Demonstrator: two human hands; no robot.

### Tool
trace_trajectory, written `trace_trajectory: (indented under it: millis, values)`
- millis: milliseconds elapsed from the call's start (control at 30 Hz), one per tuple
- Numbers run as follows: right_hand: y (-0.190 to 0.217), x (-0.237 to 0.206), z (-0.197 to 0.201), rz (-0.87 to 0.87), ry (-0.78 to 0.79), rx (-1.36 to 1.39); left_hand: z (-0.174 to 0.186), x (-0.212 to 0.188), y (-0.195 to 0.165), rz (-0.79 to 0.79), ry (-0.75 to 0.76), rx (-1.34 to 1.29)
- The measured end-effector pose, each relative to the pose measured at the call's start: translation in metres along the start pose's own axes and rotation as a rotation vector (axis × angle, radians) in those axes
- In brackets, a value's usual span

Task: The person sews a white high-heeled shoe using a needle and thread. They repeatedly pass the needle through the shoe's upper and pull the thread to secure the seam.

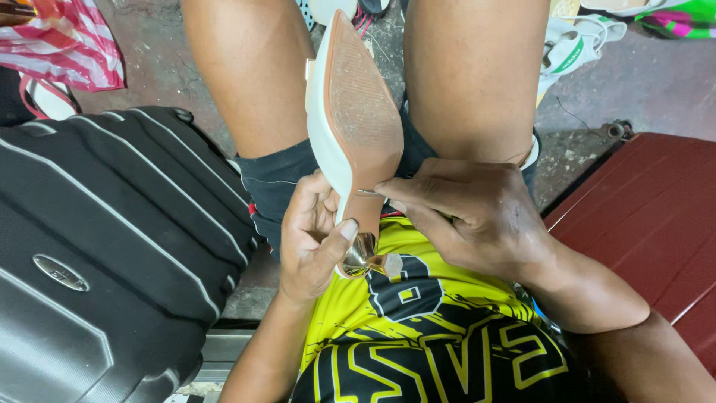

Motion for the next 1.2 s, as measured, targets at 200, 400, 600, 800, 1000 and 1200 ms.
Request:
trace_trajectory:
  millis: [200,400,600,800,1000,1200]
  values:
    - [-0.004,-0.005,0.0,0.003,-0.012,0.027,0.0,-0.007,0.002,-0.005,-0.003,0.034]
    - [-0.008,-0.006,0.0,-0.021,-0.002,0.062,-0.001,-0.008,0.001,-0.012,0.001,0.117]
    - [-0.027,-0.01,0.003,-0.027,0.071,-0.017,-0.014,0.002,-0.012,-0.101,0.061,0.748]
    - [-0.051,-0.016,0.009,-0.09,0.161,-0.066,-0.036,0.015,-0.015,-0.09,0.32,0.83]
    - [-0.065,-0.015,0.007,-0.122,0.278,-0.047,-0.02,0.034,0.001,0.11,0.42,0.84]
    - [-0.066,-0.012,0.003,-0.018,0.306,-0.007,-0.015,0.048,0.014,0.231,0.506,1.036]
Point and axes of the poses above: each hand's wrist, its own x-axis towards the middle knuckle, its own z-axis out of the back of the hand, y = z × x, the point moved 7 cm from there along x, towards the middle knuckle, and after that the axes turned 7 degrees about -z, right-handed, at the moved point
